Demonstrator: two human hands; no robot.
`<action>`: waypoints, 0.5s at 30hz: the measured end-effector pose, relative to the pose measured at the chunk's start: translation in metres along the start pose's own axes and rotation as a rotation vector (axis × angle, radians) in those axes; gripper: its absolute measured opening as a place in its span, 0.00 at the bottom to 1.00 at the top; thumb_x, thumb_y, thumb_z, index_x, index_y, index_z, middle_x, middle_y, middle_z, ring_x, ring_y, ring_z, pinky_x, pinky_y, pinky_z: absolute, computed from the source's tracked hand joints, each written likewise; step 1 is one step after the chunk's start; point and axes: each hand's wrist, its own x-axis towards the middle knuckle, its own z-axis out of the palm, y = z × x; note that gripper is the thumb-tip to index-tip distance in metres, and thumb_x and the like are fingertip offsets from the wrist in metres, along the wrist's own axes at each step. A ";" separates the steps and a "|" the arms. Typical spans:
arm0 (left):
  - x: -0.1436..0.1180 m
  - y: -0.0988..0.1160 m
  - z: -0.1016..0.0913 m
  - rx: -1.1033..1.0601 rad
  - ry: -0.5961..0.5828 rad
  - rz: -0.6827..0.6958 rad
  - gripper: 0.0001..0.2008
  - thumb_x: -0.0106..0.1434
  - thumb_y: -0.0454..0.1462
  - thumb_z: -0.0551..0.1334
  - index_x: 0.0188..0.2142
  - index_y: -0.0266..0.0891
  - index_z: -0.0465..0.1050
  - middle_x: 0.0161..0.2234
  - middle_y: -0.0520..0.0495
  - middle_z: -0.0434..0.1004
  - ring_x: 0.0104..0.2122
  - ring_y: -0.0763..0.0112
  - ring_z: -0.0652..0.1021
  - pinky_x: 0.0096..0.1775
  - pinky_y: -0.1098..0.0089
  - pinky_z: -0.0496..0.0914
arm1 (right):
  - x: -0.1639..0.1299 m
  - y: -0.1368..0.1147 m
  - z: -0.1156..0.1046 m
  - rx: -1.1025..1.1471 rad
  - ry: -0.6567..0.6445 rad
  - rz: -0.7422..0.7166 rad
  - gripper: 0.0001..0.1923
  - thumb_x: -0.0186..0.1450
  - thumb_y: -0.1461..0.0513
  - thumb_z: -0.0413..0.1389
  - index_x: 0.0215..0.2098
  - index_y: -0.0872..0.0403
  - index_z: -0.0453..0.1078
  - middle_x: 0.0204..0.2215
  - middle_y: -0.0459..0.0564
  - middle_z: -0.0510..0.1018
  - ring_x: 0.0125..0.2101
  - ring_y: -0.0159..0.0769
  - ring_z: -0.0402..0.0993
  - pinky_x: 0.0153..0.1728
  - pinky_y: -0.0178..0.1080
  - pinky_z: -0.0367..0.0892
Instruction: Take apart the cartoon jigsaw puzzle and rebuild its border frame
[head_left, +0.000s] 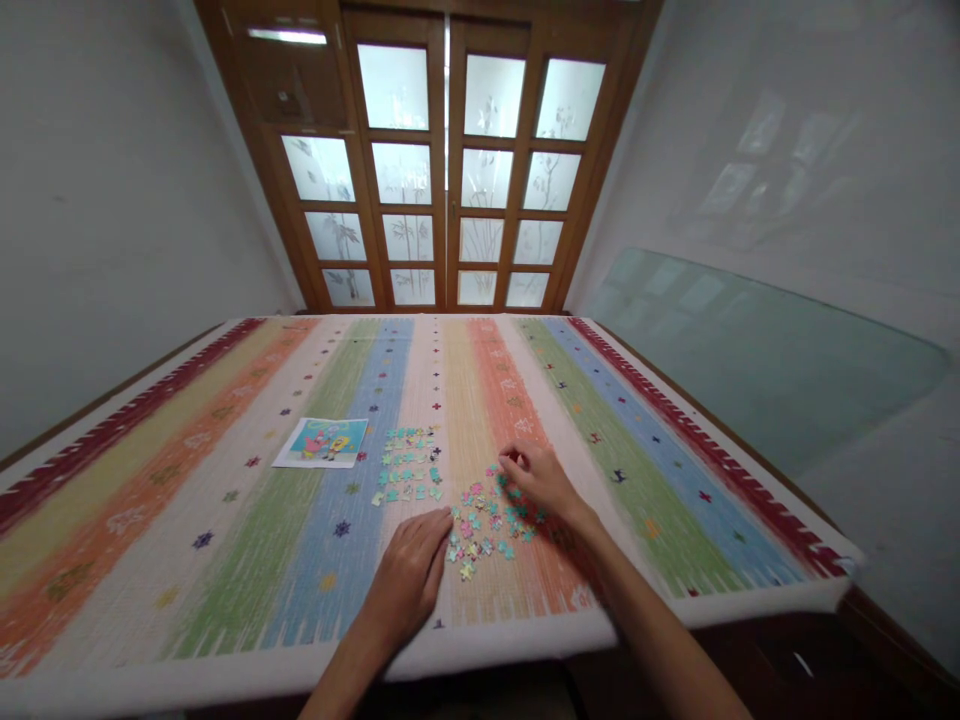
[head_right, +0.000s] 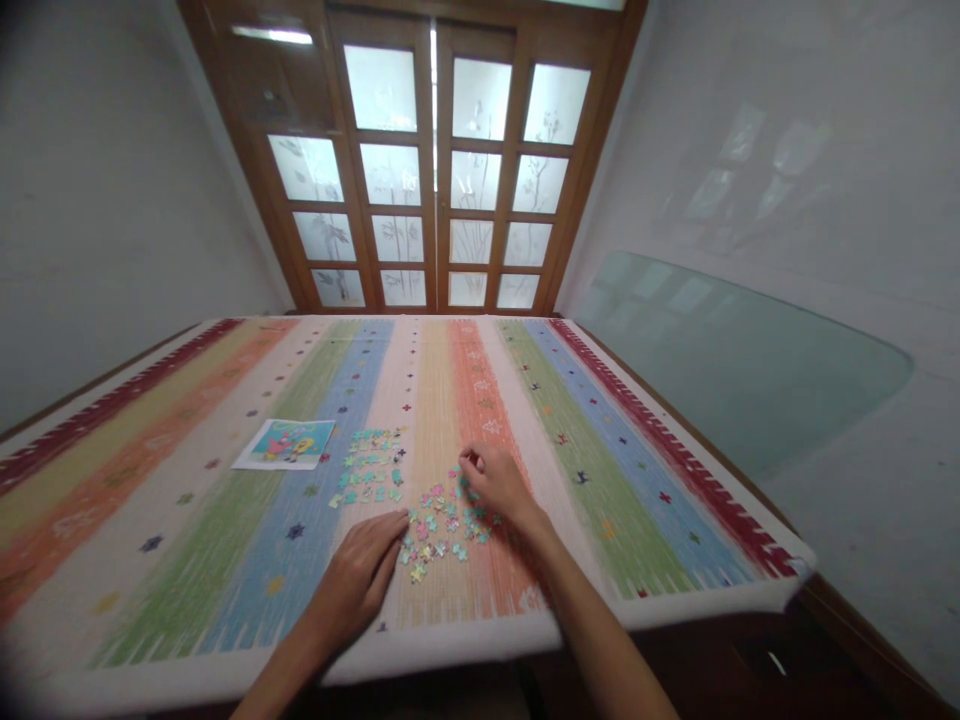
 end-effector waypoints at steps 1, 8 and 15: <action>-0.001 -0.001 0.001 -0.011 0.015 -0.023 0.20 0.70 0.29 0.53 0.59 0.41 0.70 0.53 0.40 0.80 0.52 0.57 0.80 0.53 0.53 0.77 | -0.002 0.006 -0.007 0.002 0.027 0.009 0.09 0.65 0.62 0.53 0.32 0.55 0.75 0.28 0.49 0.79 0.28 0.35 0.70 0.33 0.36 0.64; -0.002 -0.004 0.004 -0.088 0.053 -0.160 0.22 0.68 0.27 0.51 0.59 0.39 0.67 0.50 0.38 0.78 0.50 0.58 0.80 0.53 0.53 0.77 | -0.019 0.041 -0.028 -0.014 0.144 0.101 0.15 0.66 0.56 0.51 0.30 0.55 0.75 0.25 0.50 0.78 0.25 0.36 0.70 0.30 0.36 0.62; 0.000 -0.001 -0.001 -0.098 0.005 -0.159 0.19 0.71 0.30 0.53 0.60 0.41 0.67 0.51 0.38 0.77 0.51 0.58 0.79 0.53 0.52 0.76 | -0.027 0.052 -0.021 -0.075 0.114 0.150 0.12 0.61 0.57 0.52 0.26 0.53 0.73 0.25 0.51 0.79 0.28 0.39 0.73 0.34 0.38 0.62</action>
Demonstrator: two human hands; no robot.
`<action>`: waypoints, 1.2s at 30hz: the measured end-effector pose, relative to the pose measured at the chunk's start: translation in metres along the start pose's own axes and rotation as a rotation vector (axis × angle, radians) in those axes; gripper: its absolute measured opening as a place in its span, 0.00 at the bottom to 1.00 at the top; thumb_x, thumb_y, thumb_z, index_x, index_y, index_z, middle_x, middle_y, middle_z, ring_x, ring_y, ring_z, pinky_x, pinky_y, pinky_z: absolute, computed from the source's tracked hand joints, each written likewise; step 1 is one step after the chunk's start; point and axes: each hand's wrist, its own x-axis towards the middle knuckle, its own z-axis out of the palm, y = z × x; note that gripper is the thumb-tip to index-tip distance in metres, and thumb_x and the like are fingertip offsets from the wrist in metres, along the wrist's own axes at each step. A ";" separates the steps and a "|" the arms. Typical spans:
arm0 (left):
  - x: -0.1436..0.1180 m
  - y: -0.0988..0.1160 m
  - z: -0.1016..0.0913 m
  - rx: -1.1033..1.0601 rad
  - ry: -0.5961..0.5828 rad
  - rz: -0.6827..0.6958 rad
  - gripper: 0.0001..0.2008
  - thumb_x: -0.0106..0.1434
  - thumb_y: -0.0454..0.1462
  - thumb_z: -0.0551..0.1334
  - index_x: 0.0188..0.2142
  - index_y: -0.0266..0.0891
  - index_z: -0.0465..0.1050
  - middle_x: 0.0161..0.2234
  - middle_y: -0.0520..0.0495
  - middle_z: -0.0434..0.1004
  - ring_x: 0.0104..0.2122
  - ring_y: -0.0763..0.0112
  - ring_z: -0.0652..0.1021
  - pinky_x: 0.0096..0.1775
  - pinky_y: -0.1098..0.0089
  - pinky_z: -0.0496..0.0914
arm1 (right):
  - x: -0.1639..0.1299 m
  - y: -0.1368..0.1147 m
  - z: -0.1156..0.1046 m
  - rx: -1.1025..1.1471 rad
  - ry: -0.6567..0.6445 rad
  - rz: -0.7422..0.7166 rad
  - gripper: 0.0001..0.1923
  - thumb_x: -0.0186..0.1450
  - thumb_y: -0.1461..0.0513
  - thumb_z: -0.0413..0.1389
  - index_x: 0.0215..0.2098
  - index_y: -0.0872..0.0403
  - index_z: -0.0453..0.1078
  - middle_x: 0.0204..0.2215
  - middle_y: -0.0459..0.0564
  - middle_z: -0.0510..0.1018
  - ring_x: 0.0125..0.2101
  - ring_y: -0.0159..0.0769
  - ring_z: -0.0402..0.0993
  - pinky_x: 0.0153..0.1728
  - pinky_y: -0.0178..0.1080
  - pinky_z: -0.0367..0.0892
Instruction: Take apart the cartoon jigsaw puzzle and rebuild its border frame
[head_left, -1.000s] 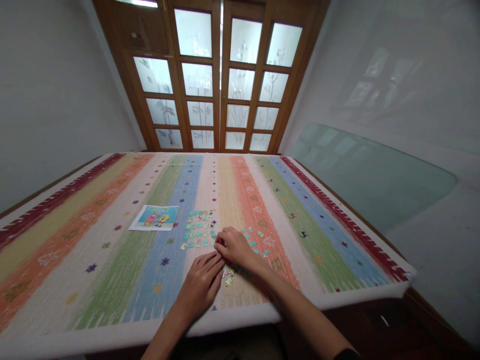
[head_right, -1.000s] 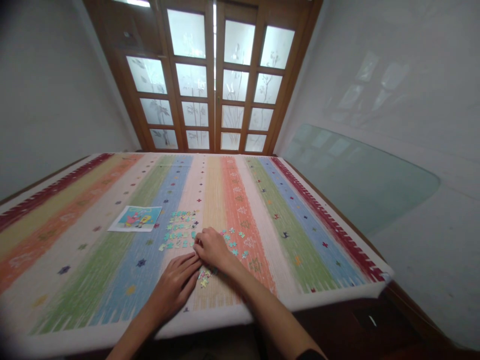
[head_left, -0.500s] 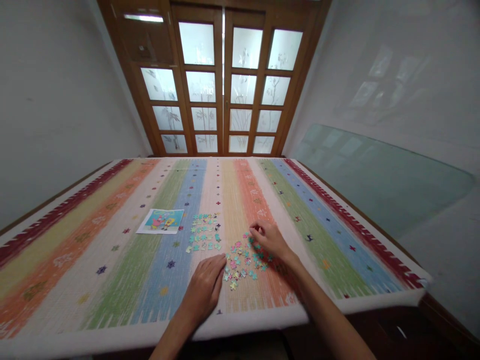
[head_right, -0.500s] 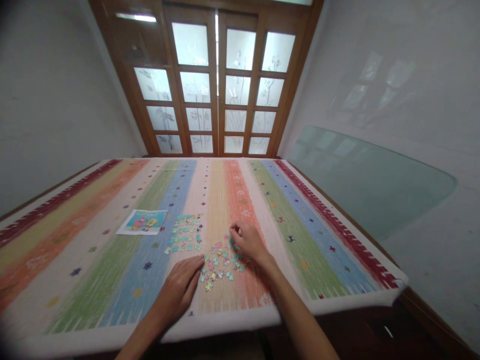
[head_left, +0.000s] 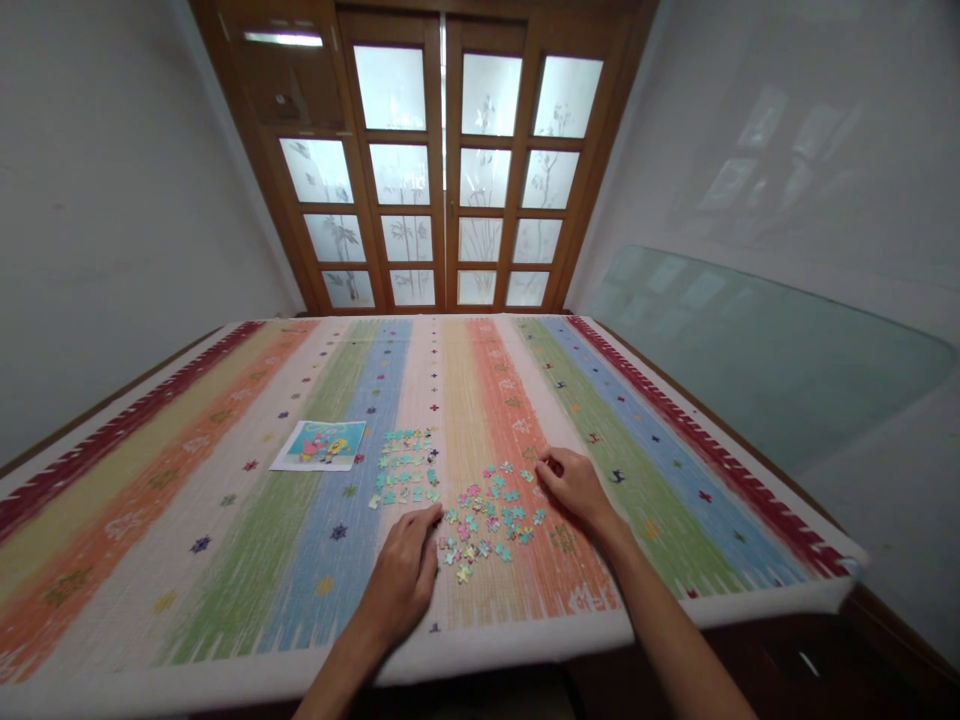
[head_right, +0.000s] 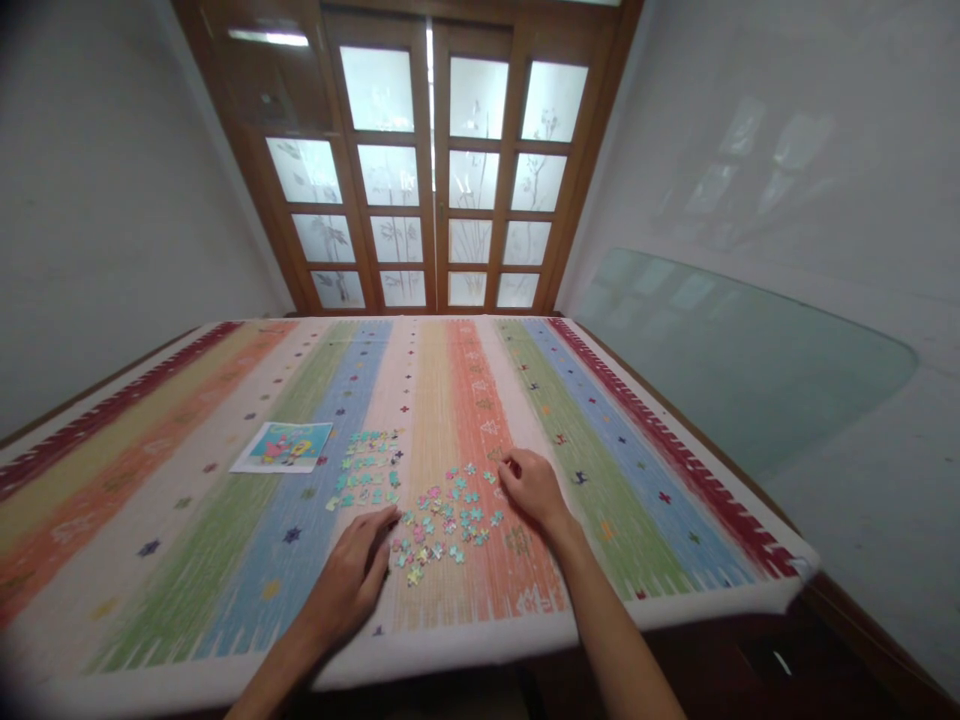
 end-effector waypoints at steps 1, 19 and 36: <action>0.000 0.000 0.000 0.004 -0.004 0.006 0.19 0.71 0.30 0.54 0.59 0.41 0.67 0.51 0.38 0.77 0.52 0.57 0.79 0.53 0.52 0.76 | 0.000 0.000 0.000 -0.006 -0.006 0.001 0.12 0.61 0.57 0.52 0.26 0.53 0.73 0.25 0.52 0.79 0.29 0.40 0.73 0.35 0.38 0.62; 0.002 0.002 0.000 0.065 -0.013 0.022 0.15 0.73 0.35 0.56 0.57 0.42 0.70 0.49 0.40 0.78 0.49 0.57 0.79 0.52 0.54 0.77 | -0.002 0.004 0.004 -0.021 -0.113 0.002 0.12 0.62 0.59 0.51 0.26 0.54 0.73 0.25 0.52 0.80 0.27 0.38 0.74 0.33 0.37 0.61; 0.001 0.003 0.000 0.087 0.003 0.045 0.16 0.72 0.33 0.56 0.58 0.42 0.69 0.49 0.40 0.78 0.49 0.57 0.79 0.51 0.54 0.78 | -0.001 0.006 0.004 -0.032 -0.130 -0.001 0.12 0.62 0.59 0.51 0.27 0.54 0.73 0.24 0.51 0.80 0.26 0.38 0.74 0.32 0.37 0.61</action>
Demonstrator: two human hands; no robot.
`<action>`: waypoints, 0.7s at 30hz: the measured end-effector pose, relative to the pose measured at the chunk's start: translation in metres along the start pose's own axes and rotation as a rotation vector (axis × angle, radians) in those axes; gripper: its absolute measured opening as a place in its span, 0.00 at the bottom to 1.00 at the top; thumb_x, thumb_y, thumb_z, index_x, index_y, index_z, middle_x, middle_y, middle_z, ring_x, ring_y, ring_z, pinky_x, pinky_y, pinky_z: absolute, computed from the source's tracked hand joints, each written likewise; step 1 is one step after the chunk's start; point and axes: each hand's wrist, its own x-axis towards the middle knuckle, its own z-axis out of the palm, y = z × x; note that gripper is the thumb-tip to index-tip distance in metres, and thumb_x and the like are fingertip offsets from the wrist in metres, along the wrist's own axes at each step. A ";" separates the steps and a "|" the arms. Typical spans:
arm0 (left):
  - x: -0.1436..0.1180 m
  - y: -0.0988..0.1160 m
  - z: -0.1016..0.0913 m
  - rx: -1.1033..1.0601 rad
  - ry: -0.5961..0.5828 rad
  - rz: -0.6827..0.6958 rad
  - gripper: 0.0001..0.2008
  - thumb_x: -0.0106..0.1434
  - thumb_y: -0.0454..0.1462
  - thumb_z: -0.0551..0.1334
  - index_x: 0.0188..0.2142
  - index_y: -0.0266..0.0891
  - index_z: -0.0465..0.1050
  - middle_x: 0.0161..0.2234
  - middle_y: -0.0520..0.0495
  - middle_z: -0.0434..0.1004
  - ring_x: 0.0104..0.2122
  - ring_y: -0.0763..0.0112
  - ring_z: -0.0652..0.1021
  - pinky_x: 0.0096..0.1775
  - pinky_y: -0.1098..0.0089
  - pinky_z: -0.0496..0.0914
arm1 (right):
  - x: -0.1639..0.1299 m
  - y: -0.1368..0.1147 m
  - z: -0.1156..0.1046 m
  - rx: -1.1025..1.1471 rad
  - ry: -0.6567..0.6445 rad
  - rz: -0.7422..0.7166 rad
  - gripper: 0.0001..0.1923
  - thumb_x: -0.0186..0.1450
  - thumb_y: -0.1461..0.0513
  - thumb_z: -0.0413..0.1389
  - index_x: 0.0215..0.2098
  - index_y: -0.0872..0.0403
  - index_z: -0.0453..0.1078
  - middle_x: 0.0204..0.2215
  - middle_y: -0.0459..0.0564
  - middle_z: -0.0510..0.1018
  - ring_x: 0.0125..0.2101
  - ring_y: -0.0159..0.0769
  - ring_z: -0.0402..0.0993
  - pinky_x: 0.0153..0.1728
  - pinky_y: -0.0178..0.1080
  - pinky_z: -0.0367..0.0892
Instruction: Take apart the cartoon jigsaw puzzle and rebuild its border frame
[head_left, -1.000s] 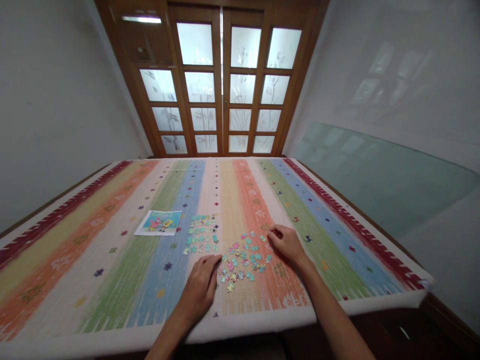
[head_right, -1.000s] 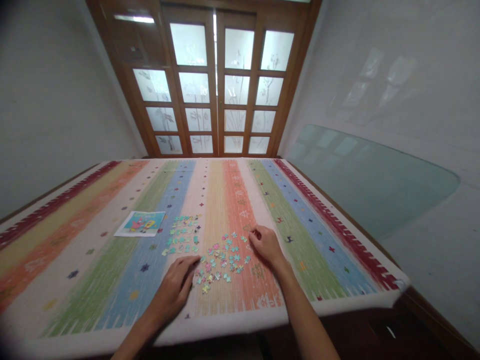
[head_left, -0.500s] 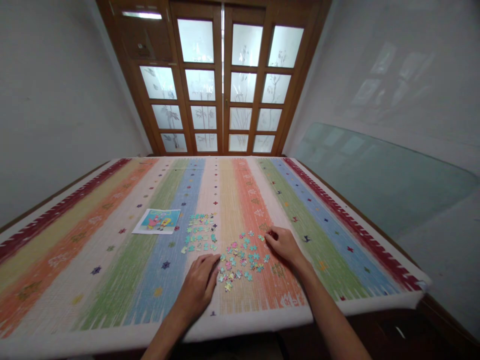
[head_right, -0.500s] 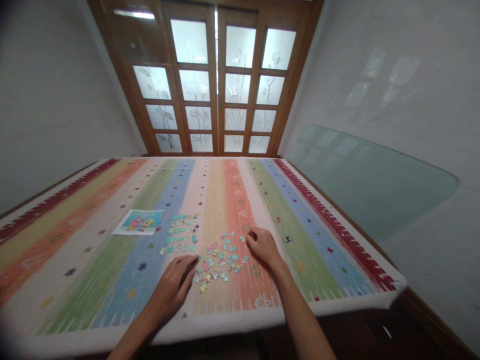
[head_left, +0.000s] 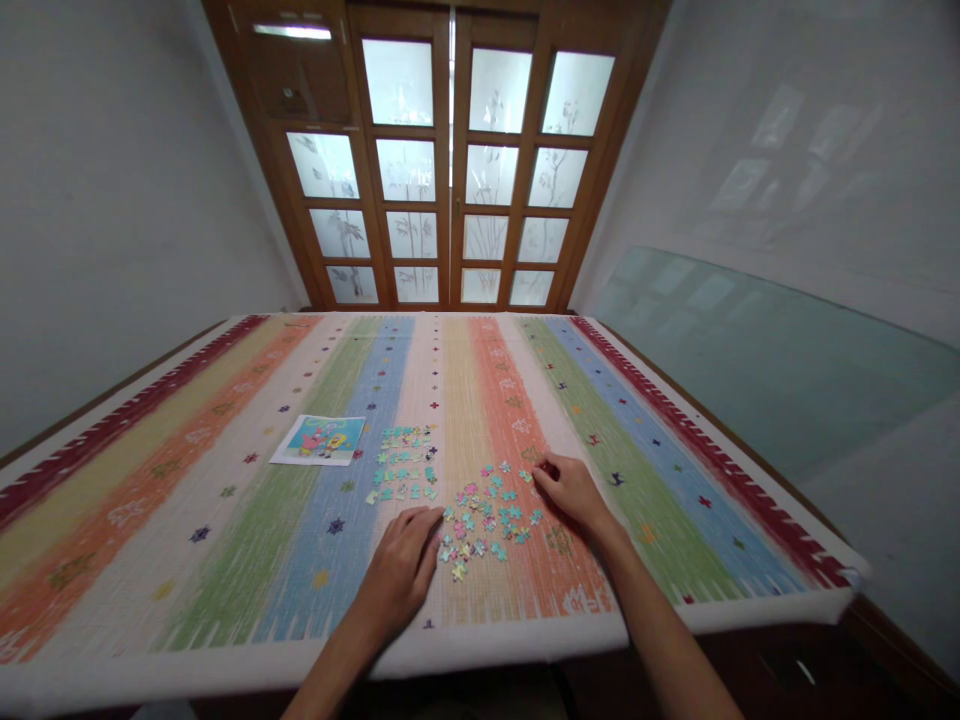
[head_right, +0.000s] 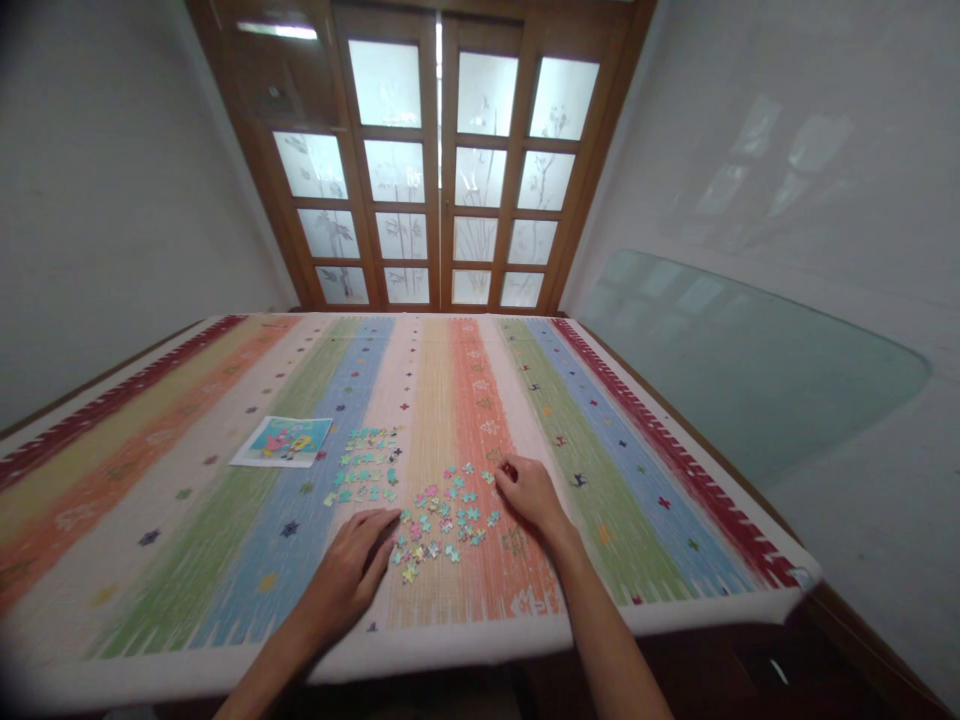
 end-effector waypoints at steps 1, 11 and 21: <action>0.000 0.000 0.000 0.001 0.002 0.001 0.16 0.72 0.33 0.56 0.58 0.43 0.69 0.49 0.40 0.78 0.49 0.57 0.79 0.51 0.54 0.78 | 0.000 0.001 0.001 -0.004 -0.002 0.001 0.12 0.62 0.59 0.51 0.27 0.54 0.73 0.24 0.51 0.80 0.26 0.38 0.74 0.32 0.36 0.61; -0.002 -0.002 -0.001 -0.049 -0.026 0.003 0.21 0.70 0.27 0.52 0.59 0.43 0.69 0.50 0.39 0.78 0.51 0.58 0.78 0.51 0.53 0.77 | 0.000 0.005 0.004 -0.094 -0.029 0.001 0.13 0.65 0.58 0.50 0.31 0.54 0.75 0.24 0.52 0.81 0.26 0.39 0.75 0.31 0.36 0.59; 0.001 0.008 -0.009 -0.033 -0.012 -0.012 0.19 0.62 0.30 0.56 0.53 0.39 0.70 0.43 0.40 0.77 0.45 0.55 0.77 0.46 0.54 0.75 | -0.002 0.005 0.002 -0.218 -0.045 0.000 0.14 0.66 0.58 0.50 0.35 0.54 0.78 0.25 0.53 0.81 0.26 0.40 0.74 0.29 0.37 0.55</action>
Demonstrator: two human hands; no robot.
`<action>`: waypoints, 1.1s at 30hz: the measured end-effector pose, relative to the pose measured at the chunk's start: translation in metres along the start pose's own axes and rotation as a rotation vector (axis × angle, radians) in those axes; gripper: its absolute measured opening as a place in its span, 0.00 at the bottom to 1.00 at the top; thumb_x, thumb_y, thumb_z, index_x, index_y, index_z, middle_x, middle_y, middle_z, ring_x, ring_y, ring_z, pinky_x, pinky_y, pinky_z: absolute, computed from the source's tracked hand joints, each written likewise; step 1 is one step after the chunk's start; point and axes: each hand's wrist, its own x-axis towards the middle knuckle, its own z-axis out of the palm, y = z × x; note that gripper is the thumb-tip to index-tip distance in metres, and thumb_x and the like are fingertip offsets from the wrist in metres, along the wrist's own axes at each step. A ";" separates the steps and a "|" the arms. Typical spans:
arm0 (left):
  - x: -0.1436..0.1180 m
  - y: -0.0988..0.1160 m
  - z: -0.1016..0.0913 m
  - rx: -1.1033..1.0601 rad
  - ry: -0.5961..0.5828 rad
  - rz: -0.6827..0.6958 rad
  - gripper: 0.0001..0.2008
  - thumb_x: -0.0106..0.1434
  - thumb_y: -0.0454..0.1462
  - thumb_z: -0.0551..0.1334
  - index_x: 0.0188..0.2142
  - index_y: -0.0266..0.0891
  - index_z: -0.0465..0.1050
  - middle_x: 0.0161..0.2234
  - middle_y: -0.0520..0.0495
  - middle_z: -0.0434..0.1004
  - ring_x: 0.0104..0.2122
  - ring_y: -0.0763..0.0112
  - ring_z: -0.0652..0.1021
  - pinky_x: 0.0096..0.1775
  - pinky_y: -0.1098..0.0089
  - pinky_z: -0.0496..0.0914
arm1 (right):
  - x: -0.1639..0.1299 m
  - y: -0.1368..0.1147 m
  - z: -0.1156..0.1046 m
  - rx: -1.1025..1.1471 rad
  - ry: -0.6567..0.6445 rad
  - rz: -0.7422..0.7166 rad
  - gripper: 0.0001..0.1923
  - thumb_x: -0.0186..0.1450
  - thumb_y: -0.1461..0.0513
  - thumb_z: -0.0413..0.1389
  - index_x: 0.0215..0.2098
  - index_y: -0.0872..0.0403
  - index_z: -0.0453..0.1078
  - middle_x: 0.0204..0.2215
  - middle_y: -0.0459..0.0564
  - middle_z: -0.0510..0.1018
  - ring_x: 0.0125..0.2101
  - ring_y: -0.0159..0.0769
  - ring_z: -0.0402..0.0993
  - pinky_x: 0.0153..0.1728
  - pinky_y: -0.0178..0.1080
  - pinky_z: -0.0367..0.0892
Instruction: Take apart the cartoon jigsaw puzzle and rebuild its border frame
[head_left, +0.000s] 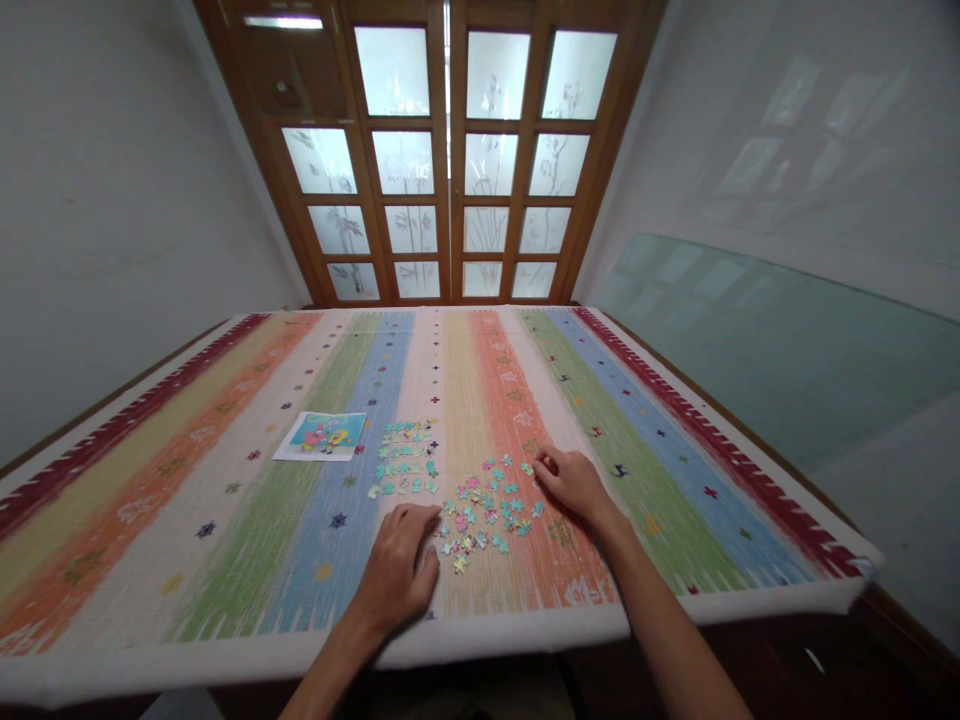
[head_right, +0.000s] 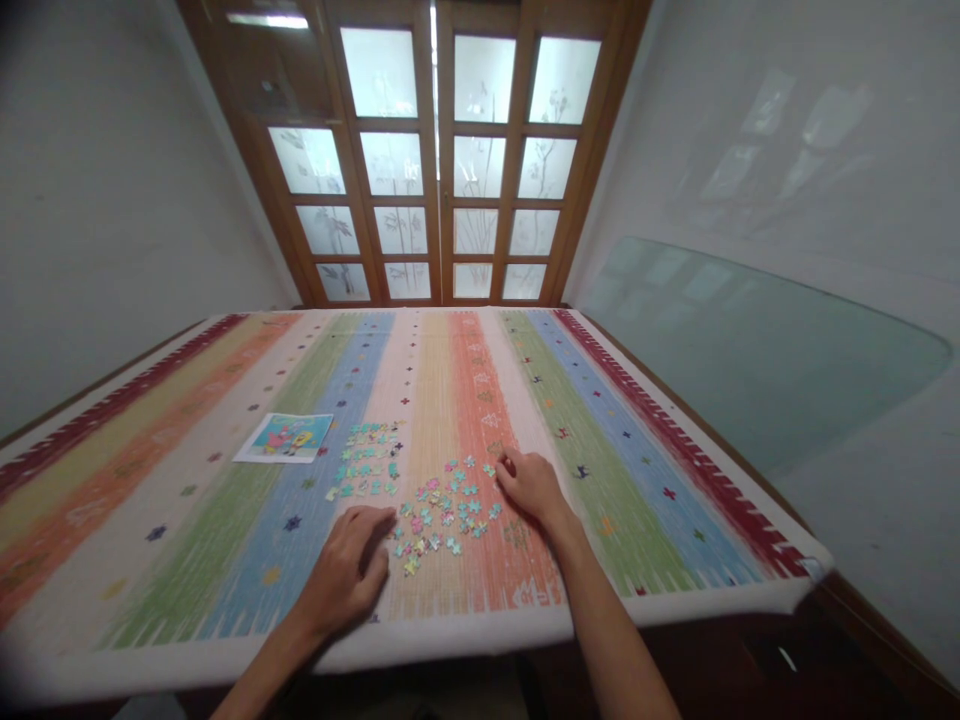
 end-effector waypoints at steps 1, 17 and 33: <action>0.000 0.001 -0.001 0.015 0.000 0.016 0.18 0.61 0.31 0.58 0.51 0.38 0.70 0.42 0.40 0.77 0.43 0.54 0.76 0.45 0.55 0.74 | 0.000 0.000 0.000 -0.005 0.001 -0.002 0.15 0.66 0.58 0.50 0.35 0.54 0.78 0.25 0.53 0.81 0.26 0.39 0.74 0.29 0.37 0.55; 0.000 0.009 -0.005 0.010 -0.184 0.124 0.02 0.66 0.36 0.61 0.39 0.41 0.69 0.36 0.44 0.73 0.39 0.58 0.73 0.44 0.57 0.70 | -0.005 -0.009 -0.007 0.060 0.151 -0.096 0.12 0.59 0.59 0.50 0.24 0.53 0.72 0.17 0.48 0.72 0.20 0.34 0.65 0.27 0.36 0.53; 0.000 0.007 -0.004 -0.009 -0.166 0.160 0.10 0.65 0.30 0.56 0.43 0.40 0.71 0.36 0.43 0.74 0.38 0.58 0.73 0.41 0.58 0.71 | -0.009 -0.016 -0.008 0.156 0.347 -0.201 0.13 0.62 0.63 0.44 0.19 0.51 0.58 0.15 0.44 0.65 0.17 0.32 0.60 0.26 0.36 0.53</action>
